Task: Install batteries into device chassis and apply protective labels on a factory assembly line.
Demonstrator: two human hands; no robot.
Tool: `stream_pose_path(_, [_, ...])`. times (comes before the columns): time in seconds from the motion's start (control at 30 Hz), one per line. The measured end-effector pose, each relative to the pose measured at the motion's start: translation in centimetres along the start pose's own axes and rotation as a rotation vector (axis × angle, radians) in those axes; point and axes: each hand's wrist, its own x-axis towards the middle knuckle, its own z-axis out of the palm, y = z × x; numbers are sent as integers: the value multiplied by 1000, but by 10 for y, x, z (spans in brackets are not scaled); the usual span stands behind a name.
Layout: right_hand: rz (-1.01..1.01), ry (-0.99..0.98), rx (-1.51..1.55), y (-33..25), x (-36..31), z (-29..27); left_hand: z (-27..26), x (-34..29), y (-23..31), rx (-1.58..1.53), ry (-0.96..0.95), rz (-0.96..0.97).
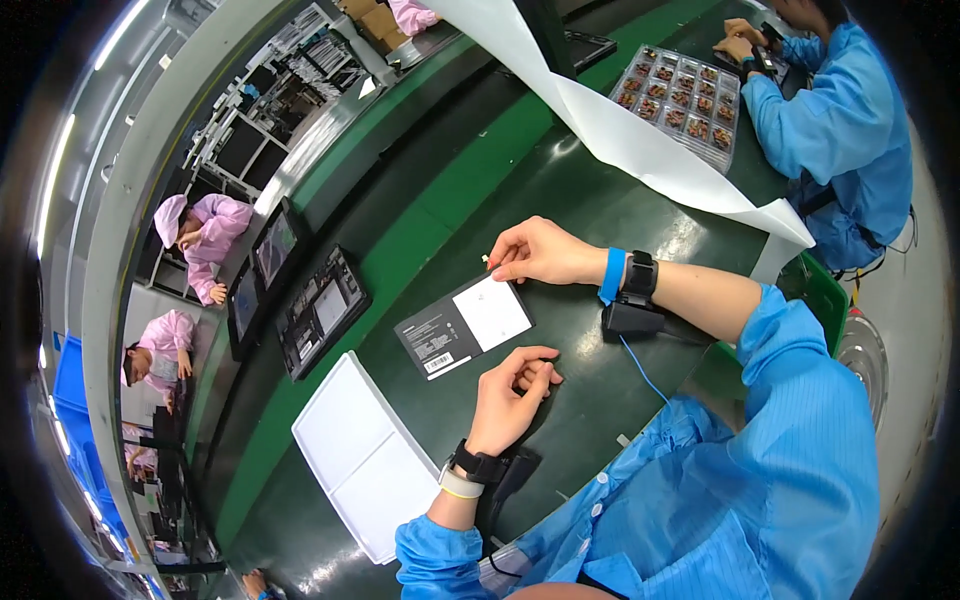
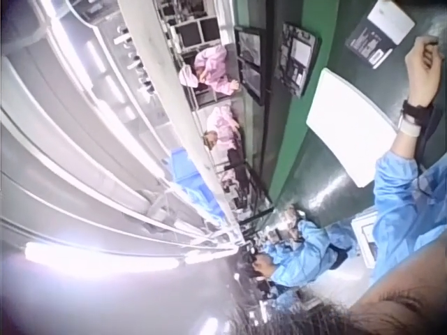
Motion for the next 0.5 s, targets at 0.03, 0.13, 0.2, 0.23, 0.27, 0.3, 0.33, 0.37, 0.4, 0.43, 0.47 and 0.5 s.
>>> stream_pose_path(0.03, [-6,9,8,0,1,-2,-1,1,5,-20,11,-24])
stream_pose_path(0.13, [-38,7,-113,1,3,-8,-6,-2,34,-164,10,15])
stream_pose_path(0.2, [-112,53,-180,4,5,-24,-24,3,73,-194,24,-19])
stream_pose_path(0.23, [-89,63,-210,7,4,-34,-35,11,90,-181,33,-7])
stream_pose_path(0.27, [-89,70,-204,14,3,-39,-47,23,104,-163,70,17])
stream_pose_path(0.3, [-138,104,-95,23,1,-46,-56,40,116,-129,120,45])
stream_pose_path(0.33, [-188,139,12,28,-1,-54,-65,60,124,-57,154,90])
stream_pose_path(0.37, [-178,134,21,27,-2,-54,-76,79,130,-30,173,99])
stream_pose_path(0.4, [-181,133,30,25,-2,-53,-88,98,132,-22,197,73])
stream_pose_path(0.43, [-171,151,5,20,2,-47,-102,115,132,7,232,72])
stream_pose_path(0.47, [-142,188,-31,22,0,-48,-108,141,125,87,263,76])
stream_pose_path(0.5, [-132,215,-9,25,-3,-49,-108,168,118,109,297,105])
